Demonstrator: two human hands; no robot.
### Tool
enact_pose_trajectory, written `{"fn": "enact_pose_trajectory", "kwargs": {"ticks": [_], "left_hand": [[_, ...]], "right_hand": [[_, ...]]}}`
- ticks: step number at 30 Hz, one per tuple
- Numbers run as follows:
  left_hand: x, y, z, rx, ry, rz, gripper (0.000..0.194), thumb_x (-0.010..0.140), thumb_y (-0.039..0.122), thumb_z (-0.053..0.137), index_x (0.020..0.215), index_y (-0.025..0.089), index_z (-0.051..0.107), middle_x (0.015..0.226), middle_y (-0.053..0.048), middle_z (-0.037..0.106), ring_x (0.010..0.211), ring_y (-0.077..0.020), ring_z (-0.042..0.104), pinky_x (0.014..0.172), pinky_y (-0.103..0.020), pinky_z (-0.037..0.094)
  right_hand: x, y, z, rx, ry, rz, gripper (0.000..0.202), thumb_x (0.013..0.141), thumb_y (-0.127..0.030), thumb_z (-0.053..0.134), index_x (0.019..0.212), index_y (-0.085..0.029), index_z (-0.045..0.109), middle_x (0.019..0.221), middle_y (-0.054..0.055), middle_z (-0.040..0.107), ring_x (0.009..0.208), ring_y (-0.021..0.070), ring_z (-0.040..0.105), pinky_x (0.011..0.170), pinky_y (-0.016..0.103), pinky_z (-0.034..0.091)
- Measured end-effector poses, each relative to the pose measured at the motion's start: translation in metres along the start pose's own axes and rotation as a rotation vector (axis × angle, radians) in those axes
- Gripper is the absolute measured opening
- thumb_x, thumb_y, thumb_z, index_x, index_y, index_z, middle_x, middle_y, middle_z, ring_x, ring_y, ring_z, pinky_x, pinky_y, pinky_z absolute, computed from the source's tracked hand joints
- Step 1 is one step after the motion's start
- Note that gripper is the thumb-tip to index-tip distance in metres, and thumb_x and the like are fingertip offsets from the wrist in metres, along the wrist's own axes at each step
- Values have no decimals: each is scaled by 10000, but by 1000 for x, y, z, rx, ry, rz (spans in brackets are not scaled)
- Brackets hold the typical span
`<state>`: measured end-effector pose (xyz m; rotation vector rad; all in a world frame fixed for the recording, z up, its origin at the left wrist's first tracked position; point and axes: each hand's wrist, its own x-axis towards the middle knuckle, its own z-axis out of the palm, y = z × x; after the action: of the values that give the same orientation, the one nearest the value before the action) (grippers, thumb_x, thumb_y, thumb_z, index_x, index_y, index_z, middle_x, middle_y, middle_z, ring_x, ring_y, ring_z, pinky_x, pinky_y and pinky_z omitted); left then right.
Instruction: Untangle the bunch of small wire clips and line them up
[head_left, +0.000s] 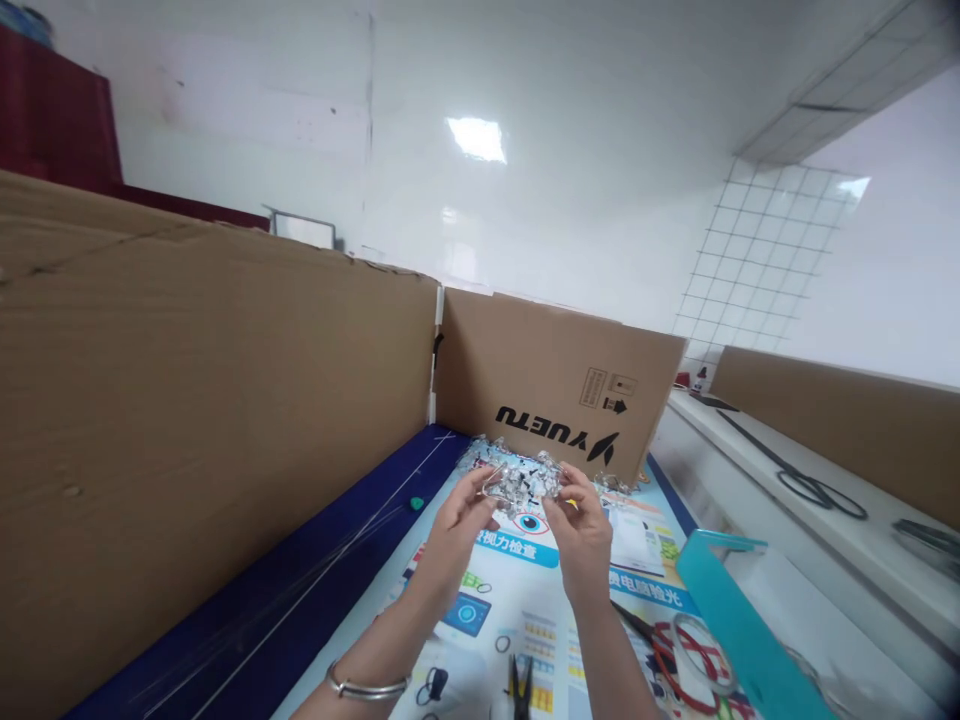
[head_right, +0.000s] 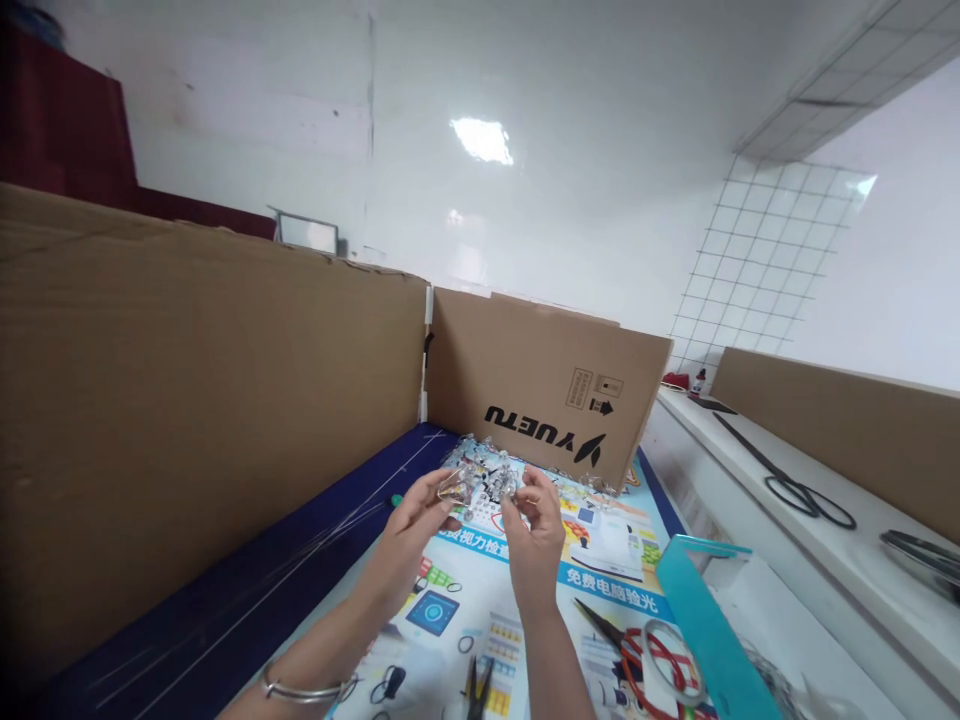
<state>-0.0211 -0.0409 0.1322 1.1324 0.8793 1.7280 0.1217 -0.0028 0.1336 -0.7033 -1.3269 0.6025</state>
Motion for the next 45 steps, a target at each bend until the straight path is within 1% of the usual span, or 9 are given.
{"fn": "enact_pose_trajectory", "kwargs": {"ticks": [4,9,15,20,26,31,37,42,45], "left_hand": [[12,7,-2,-51,-34,-16,249,749,217,571,997,195,583,909,-24,589,673,-99,525,584,-209,419],[18,13,-6,-197,-58,-40,245,679,150,604,923,174,604,814,-8,562,588,-69,479,532,-188,393],[17,11,-8,-184,-79,-59,284,677,142,605,958,187,601,853,-20,592,606,-82,515,571,-208,418],[18,10,-10,-109,-90,-45,278,711,176,602,989,185,592,865,-31,603,640,-97,533,602,-220,425],[19,9,-14,-58,-97,-10,222,717,164,598,937,187,589,833,-13,586,637,-92,519,603,-213,421],[20,6,-12,-65,-128,-30,177,694,140,600,864,185,577,810,2,558,632,-87,514,596,-209,426],[22,0,-10,-86,-130,-61,163,686,147,613,838,175,563,773,-1,553,640,-96,524,599,-213,435],[24,-4,-12,-147,-159,-101,150,680,147,621,803,179,542,730,17,539,585,-83,505,562,-209,427],[26,-6,-15,-155,-152,-109,139,698,161,619,812,179,540,701,21,532,585,-78,501,556,-194,413]], "right_hand": [[1,-15,-15,109,-175,88,132,700,-214,657,728,-187,531,1198,92,513,1054,234,511,778,322,445],[5,-20,-19,234,-231,130,164,698,-196,668,745,-192,511,1133,73,550,1070,216,491,848,326,391],[3,-25,-12,407,-139,184,198,727,-202,639,765,-212,445,949,22,568,889,156,514,726,282,408],[3,-36,-13,369,-185,252,312,728,-209,630,1018,-219,515,1007,46,547,943,179,492,771,305,411],[5,-24,-15,430,-237,329,339,729,-238,625,1062,-228,562,1036,49,548,800,145,503,606,240,416],[8,-19,-15,499,-228,408,326,728,-218,624,1052,-227,585,955,31,552,693,107,492,531,201,398],[12,-13,-17,530,-208,477,271,727,-241,632,997,-226,611,940,33,562,772,140,520,506,193,402],[14,-2,-20,503,-193,460,164,707,-239,659,866,-200,655,767,12,554,629,110,480,473,197,372],[14,-2,-20,520,-235,446,170,721,-251,646,881,-196,660,817,22,571,647,110,484,509,211,391]]}}
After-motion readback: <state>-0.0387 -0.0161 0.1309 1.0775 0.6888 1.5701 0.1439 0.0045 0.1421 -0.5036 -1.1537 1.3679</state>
